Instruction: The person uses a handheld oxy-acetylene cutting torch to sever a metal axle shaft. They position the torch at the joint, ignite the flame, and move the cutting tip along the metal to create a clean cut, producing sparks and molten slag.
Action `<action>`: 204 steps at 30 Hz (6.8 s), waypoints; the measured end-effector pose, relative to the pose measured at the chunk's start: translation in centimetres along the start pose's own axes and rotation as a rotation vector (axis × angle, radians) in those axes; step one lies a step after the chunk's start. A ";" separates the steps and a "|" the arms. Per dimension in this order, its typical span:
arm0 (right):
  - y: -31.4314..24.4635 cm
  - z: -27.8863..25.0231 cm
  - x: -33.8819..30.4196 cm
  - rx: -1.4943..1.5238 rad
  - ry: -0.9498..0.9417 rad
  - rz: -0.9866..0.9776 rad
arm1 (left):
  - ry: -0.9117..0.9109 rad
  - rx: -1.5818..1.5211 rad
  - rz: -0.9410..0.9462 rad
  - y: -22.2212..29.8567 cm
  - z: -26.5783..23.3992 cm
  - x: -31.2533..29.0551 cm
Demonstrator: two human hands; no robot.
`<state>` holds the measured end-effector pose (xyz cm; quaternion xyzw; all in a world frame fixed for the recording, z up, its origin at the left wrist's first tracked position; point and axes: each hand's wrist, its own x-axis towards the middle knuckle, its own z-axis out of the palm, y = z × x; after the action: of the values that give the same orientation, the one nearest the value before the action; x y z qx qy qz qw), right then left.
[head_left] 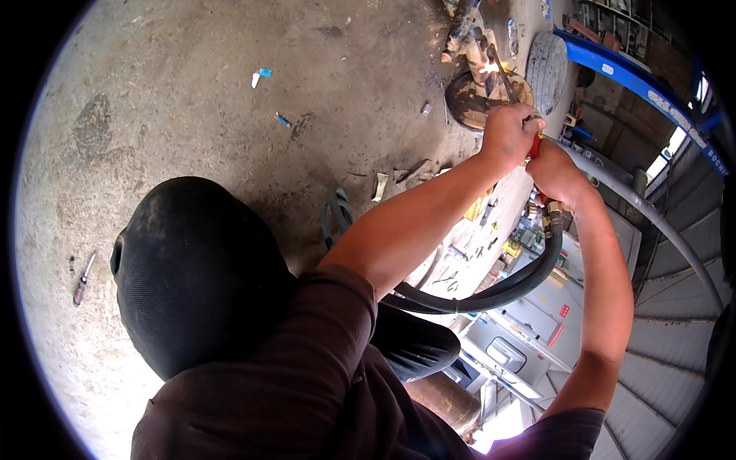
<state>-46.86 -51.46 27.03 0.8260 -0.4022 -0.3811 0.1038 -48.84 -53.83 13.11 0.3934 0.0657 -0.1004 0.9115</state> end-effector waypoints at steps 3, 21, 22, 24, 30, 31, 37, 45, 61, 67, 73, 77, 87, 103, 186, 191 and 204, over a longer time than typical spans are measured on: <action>0.2 0.1 0.3 0.003 0.010 -0.022 | 0.010 -0.016 -0.001 0.1 -0.1 0.0; 0.5 -0.1 0.6 0.021 -0.041 -0.028 | 0.028 -0.004 -0.094 0.4 -0.1 0.3; 0.6 -0.1 0.6 0.021 -0.038 -0.021 | 0.017 -0.006 -0.105 0.4 -0.1 0.2; 0.3 -0.2 0.4 0.020 -0.034 -0.012 | 0.038 -0.015 -0.095 0.4 -0.1 0.2; 0.0 -0.3 0.2 0.024 -0.041 0.015 | 0.062 -0.027 -0.121 0.4 0.2 0.3; 0.0 -0.3 0.2 0.024 -0.046 0.008 | 0.068 -0.020 -0.125 0.4 0.2 0.3; -0.5 -0.4 -0.1 0.018 -0.045 -0.011 | 0.080 -0.045 -0.136 0.0 0.4 0.5; -0.3 -0.4 0.0 0.010 -0.031 -0.002 | 0.048 -0.030 -0.139 0.4 0.1 0.5; -0.1 -0.1 0.2 -0.007 -0.004 0.012 | 0.069 -0.031 -0.157 0.3 0.3 0.4; -0.2 0.0 0.1 0.016 0.004 -0.013 | 0.071 -0.047 -0.168 0.4 0.1 0.5; -0.3 0.0 -0.1 0.017 0.008 -0.026 | 0.076 -0.038 -0.139 0.1 0.2 0.5; -0.3 0.1 -0.2 0.025 0.021 -0.025 | 0.057 -0.023 -0.168 0.4 0.1 0.4; -0.6 -0.1 -0.1 -0.015 -0.009 -0.005 | 0.078 -0.040 -0.144 0.2 0.2 0.5; -0.1 0.1 0.2 -0.003 0.011 -0.018 | 0.067 -0.014 -0.162 0.7 -0.2 0.4; -0.7 0.1 0.6 -0.012 0.031 -0.029 | 0.065 -0.085 -0.189 -0.5 0.3 1.1; -0.4 0.1 0.8 -0.006 0.027 -0.038 | 0.064 -0.101 -0.189 -0.6 0.3 1.1; -0.9 0.1 0.6 -0.010 0.030 -0.018 | 0.069 -0.095 -0.199 -0.3 0.2 1.1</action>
<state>-46.15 -51.35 26.23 0.8348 -0.3911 -0.3715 0.1104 -47.81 -54.36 12.83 0.3445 0.1403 -0.1738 0.9118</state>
